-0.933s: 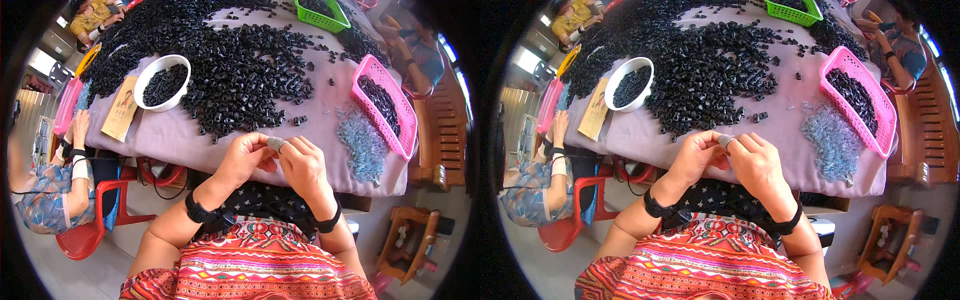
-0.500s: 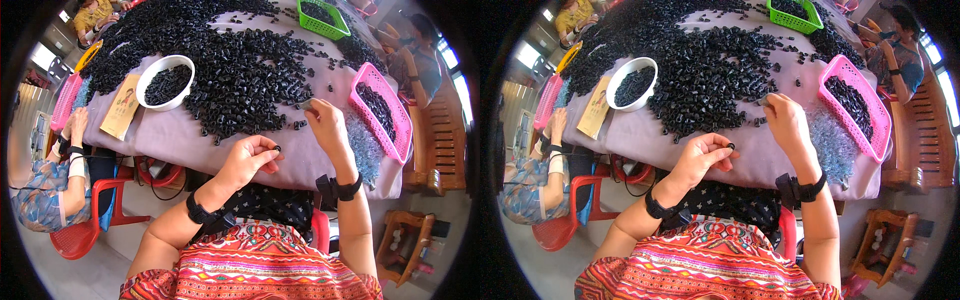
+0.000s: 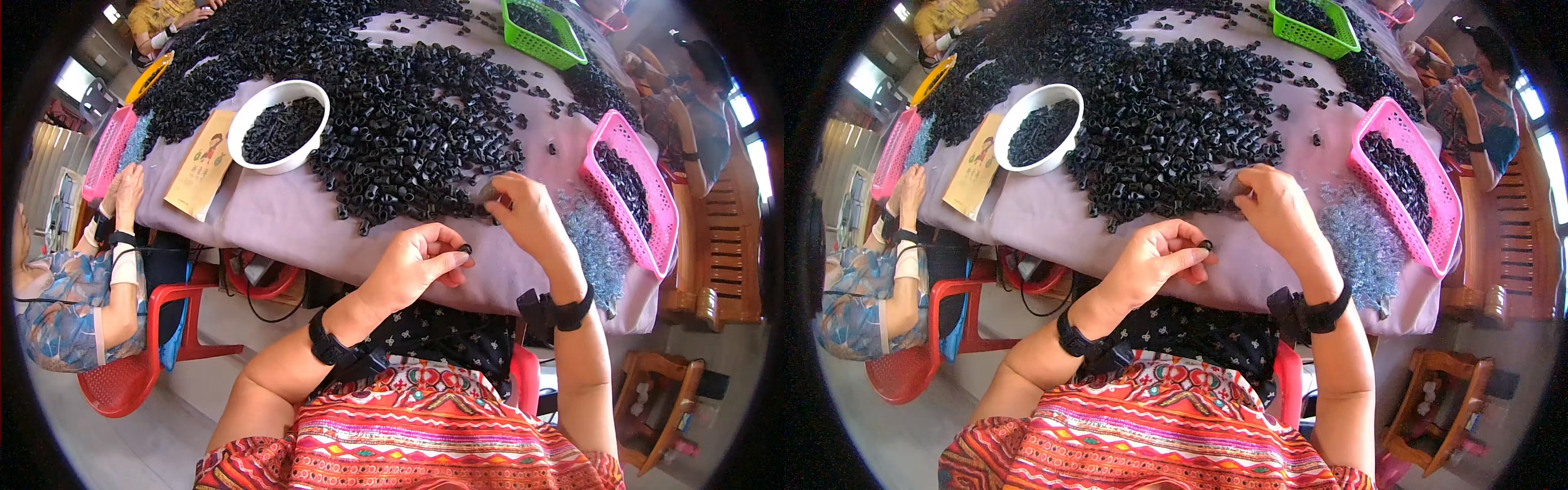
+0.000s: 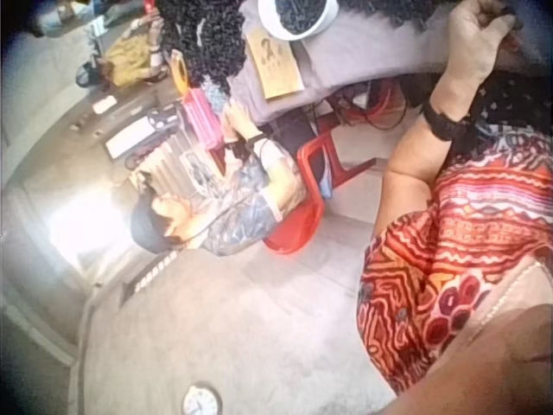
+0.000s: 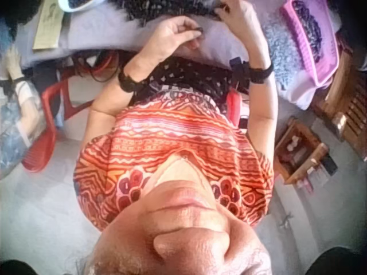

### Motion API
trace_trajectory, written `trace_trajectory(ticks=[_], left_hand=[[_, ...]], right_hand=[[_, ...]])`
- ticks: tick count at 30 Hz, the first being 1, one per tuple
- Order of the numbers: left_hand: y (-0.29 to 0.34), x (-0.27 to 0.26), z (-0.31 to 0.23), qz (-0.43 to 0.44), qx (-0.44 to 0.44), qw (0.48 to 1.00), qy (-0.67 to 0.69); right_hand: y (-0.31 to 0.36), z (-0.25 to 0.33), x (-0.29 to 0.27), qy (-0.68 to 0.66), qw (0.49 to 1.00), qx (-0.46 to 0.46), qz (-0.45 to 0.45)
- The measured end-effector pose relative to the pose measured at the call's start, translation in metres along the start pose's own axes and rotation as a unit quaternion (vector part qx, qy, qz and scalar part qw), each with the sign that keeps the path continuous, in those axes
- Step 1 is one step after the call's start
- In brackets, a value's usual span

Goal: Sorting and inspecting small black plastic components at a work table with several other workers.

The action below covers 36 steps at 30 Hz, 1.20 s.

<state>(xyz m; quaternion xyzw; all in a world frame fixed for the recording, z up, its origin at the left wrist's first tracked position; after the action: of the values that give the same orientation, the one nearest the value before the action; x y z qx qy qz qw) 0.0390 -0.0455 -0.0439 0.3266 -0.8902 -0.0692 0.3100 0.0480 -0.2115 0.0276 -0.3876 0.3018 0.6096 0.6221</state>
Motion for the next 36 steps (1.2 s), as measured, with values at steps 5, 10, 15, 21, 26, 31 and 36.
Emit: trace_trajectory(ticks=[5,10,15,21,26,31,36], left_hand=[[0.000,-0.001,0.000,0.002,0.000,1.000,-0.008],[-0.001,0.000,0.000,0.006,0.008,1.000,-0.012],[0.000,-0.002,0.002,-0.002,0.002,1.000,-0.003],[-0.001,0.000,0.000,0.015,0.010,1.000,-0.007],[-0.001,0.000,0.000,0.013,0.008,1.000,-0.011],[-0.002,0.001,0.001,0.018,0.009,1.000,-0.010],[0.000,-0.001,0.002,0.014,0.010,1.000,0.000]], right_hand=[[-0.024,0.007,-0.004,0.007,0.996,-0.057,-0.066],[-0.039,0.009,0.014,0.044,0.995,-0.074,-0.058],[-0.029,0.011,0.008,0.030,0.997,-0.074,0.012],[-0.019,-0.011,-0.012,0.015,0.999,-0.008,-0.033],[-0.028,0.008,-0.005,0.023,0.997,-0.058,-0.045],[-0.040,0.018,0.016,0.032,0.994,-0.103,-0.014],[-0.032,0.023,0.011,0.028,0.997,-0.068,0.021]])
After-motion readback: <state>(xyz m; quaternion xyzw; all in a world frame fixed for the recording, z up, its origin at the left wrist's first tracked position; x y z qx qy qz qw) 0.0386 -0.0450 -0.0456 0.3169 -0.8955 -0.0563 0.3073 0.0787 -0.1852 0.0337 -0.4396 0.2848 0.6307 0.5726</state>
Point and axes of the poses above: each hand's wrist, its own y-axis away from the middle knuckle, its own x-axis out of the palm, z = x × y, the point moved 7 cm from there along -y, towards the middle knuckle, and after that the axes turned 6 degrees about -x, right-handed, at the moved point
